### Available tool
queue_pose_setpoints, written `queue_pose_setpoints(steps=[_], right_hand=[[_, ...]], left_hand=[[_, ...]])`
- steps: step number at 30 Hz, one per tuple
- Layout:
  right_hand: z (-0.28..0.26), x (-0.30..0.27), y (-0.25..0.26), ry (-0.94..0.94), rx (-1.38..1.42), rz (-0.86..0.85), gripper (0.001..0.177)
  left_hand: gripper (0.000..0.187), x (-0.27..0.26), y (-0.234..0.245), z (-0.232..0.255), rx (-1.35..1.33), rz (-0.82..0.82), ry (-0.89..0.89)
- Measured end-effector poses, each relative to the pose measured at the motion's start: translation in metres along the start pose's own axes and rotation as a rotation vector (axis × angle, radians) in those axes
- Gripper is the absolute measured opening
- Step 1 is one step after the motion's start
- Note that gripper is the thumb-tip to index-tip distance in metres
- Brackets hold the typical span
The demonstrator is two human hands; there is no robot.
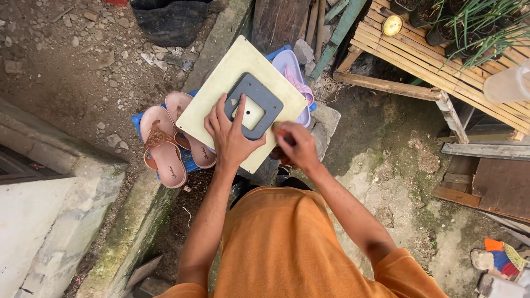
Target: The person is using sandpaper to smooth the edges and surface of a plastic clock housing.
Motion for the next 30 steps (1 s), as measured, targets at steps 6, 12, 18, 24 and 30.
queue_pose_setpoints(steps=[6,12,18,24,30], right_hand=[[0.0,-0.005,-0.001,0.01,-0.051,0.003,0.029],[0.015,-0.011,0.0,-0.027,-0.073,0.035,0.029],[0.026,-0.009,0.01,0.027,-0.077,-0.016,0.028],[0.02,-0.004,0.014,0.103,-0.11,-0.018,0.026],[0.025,0.007,0.013,0.067,-0.076,-0.022,0.024]], left_hand=[[0.108,-0.001,0.001,0.003,0.001,0.018,-0.021],[0.107,-0.004,0.003,0.0,0.019,0.003,-0.008],[0.108,-0.004,-0.001,0.0,0.037,-0.011,-0.01],[0.107,-0.004,0.002,0.0,0.044,-0.006,-0.024],[0.108,-0.005,0.004,-0.002,0.047,-0.004,-0.017]])
Point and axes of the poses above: each hand's wrist, its own x-axis towards the middle knuckle, its own y-axis out of the back of the hand, z = x × y, the point moved 10 cm from there along x, towards the middle knuckle, and after that the axes turned 2 degrees about z, right-handed, at the moved point
